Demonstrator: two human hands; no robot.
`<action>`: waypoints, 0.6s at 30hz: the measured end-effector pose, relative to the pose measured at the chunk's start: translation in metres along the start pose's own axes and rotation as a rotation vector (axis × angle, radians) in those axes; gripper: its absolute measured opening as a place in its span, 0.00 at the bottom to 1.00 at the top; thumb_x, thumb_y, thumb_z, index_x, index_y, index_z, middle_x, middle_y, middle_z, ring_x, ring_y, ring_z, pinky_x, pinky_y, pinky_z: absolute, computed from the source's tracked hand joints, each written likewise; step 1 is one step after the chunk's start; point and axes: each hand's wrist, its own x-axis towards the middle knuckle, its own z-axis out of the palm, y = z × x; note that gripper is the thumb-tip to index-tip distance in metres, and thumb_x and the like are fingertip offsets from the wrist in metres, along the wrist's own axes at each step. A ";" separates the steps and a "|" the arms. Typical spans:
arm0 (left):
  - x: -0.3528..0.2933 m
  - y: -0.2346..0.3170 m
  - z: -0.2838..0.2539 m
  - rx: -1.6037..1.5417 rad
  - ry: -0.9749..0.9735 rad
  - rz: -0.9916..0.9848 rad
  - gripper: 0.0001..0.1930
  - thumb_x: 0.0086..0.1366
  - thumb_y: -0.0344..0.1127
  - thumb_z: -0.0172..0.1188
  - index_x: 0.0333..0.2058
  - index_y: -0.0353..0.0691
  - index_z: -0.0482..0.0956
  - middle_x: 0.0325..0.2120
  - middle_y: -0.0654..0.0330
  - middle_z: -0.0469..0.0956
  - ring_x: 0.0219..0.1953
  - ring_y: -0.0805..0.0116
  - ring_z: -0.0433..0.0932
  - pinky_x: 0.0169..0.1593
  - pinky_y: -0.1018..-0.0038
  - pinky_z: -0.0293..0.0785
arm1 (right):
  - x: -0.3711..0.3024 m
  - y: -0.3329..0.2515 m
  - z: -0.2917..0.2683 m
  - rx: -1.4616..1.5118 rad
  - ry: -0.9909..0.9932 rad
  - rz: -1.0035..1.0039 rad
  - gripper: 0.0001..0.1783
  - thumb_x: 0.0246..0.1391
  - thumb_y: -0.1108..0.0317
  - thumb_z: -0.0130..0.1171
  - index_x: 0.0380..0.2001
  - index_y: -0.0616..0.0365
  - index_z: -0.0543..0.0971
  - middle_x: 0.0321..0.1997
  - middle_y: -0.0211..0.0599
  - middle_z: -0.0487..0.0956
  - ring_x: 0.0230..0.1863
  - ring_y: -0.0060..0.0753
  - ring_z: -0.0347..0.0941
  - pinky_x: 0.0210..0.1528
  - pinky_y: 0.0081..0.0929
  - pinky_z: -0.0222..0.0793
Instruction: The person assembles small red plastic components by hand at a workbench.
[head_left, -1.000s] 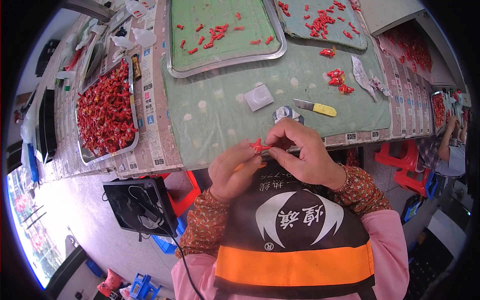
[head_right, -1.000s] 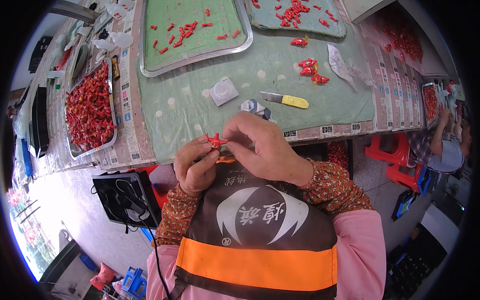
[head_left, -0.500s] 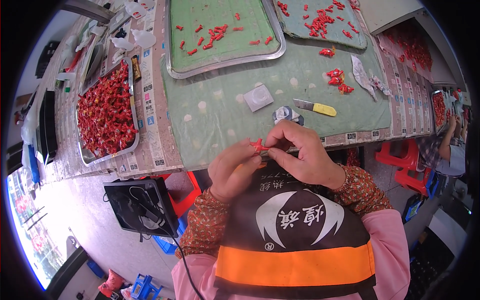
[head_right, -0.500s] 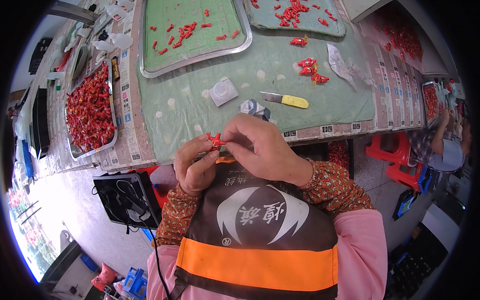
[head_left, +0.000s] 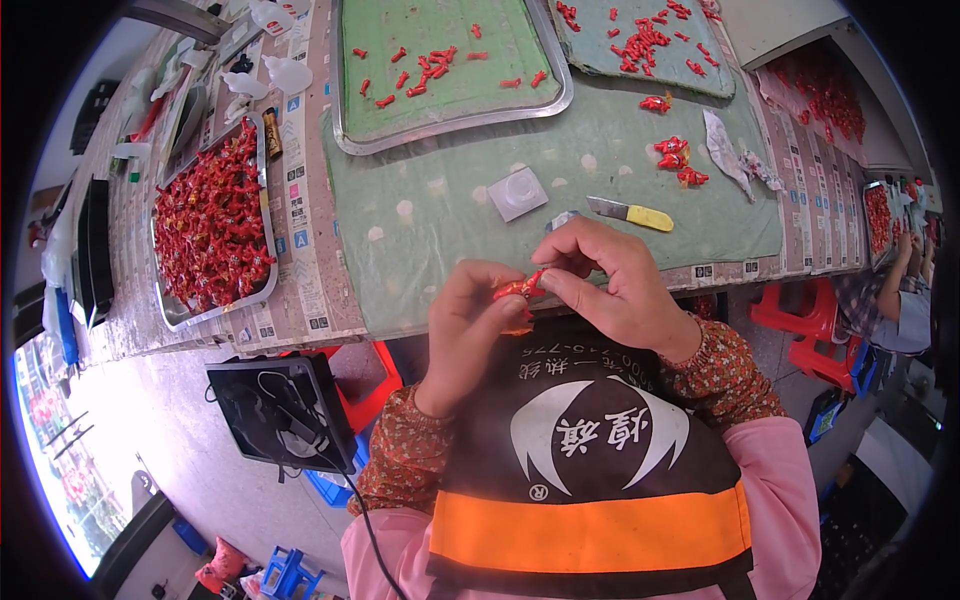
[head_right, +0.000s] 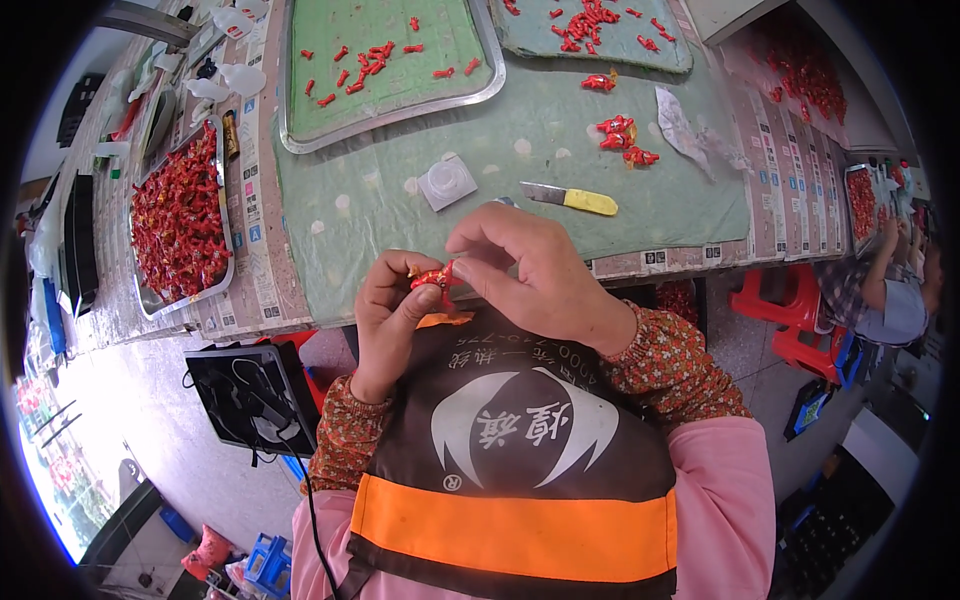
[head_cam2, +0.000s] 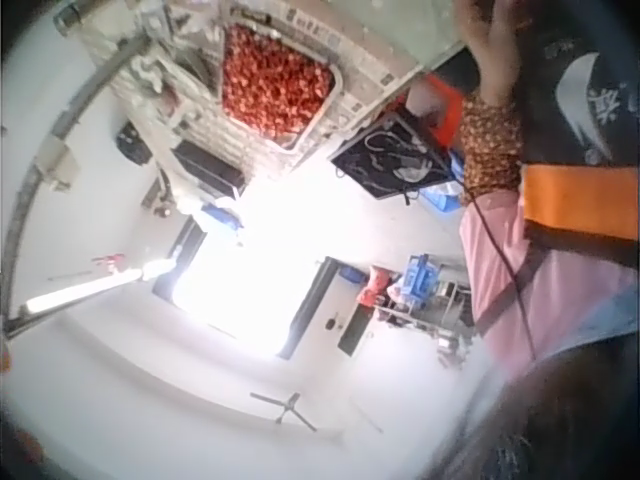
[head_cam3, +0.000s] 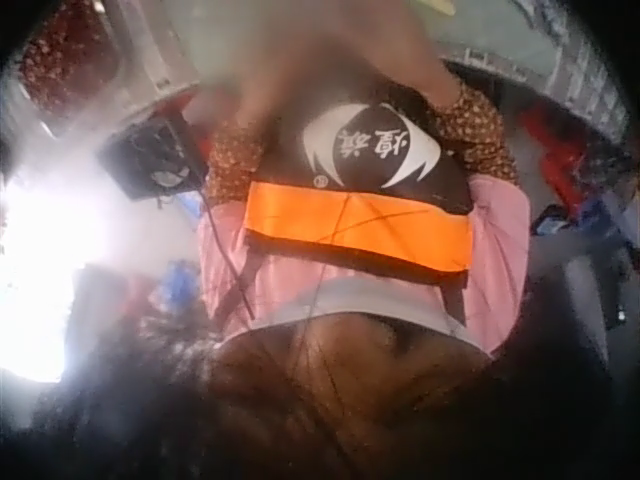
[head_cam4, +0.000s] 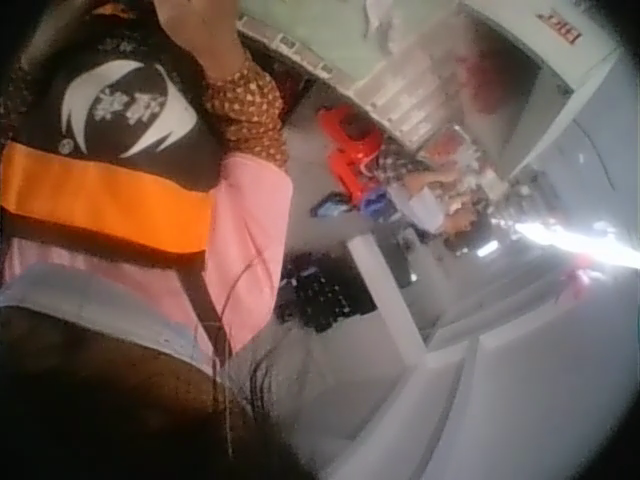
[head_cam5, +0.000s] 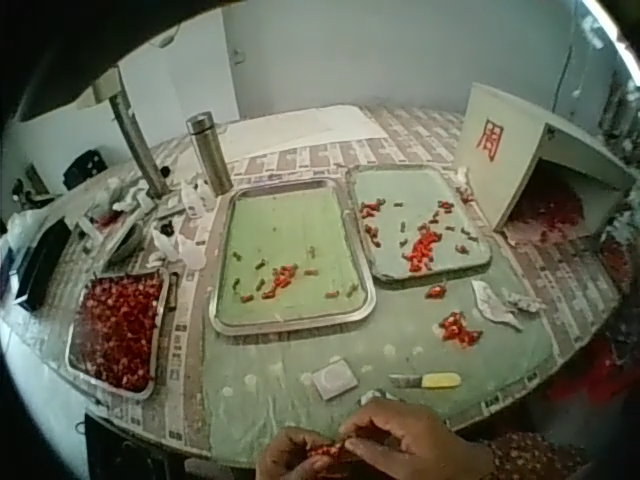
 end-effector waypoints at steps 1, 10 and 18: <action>0.000 0.004 0.000 -0.206 -0.038 -0.152 0.09 0.65 0.27 0.59 0.43 0.35 0.74 0.37 0.61 0.78 0.35 0.75 0.78 0.39 0.76 0.78 | 0.001 0.000 0.000 0.000 -0.001 0.001 0.07 0.57 0.76 0.59 0.39 0.63 0.76 0.34 0.30 0.75 0.34 0.18 0.71 0.37 0.19 0.68; 0.003 0.004 -0.004 -0.376 -0.088 -0.310 0.11 0.69 0.37 0.56 0.44 0.37 0.75 0.36 0.62 0.78 0.32 0.76 0.78 0.36 0.76 0.79 | 0.007 0.000 0.004 -0.130 0.010 -0.091 0.05 0.55 0.76 0.60 0.36 0.63 0.77 0.31 0.31 0.75 0.31 0.20 0.71 0.34 0.20 0.68; 0.004 0.002 -0.003 -0.375 -0.076 -0.342 0.10 0.69 0.37 0.56 0.44 0.38 0.75 0.34 0.63 0.78 0.32 0.76 0.78 0.37 0.76 0.79 | 0.003 0.002 0.015 -0.276 0.145 -0.187 0.04 0.52 0.80 0.59 0.30 0.63 0.75 0.27 0.35 0.73 0.25 0.27 0.70 0.27 0.23 0.65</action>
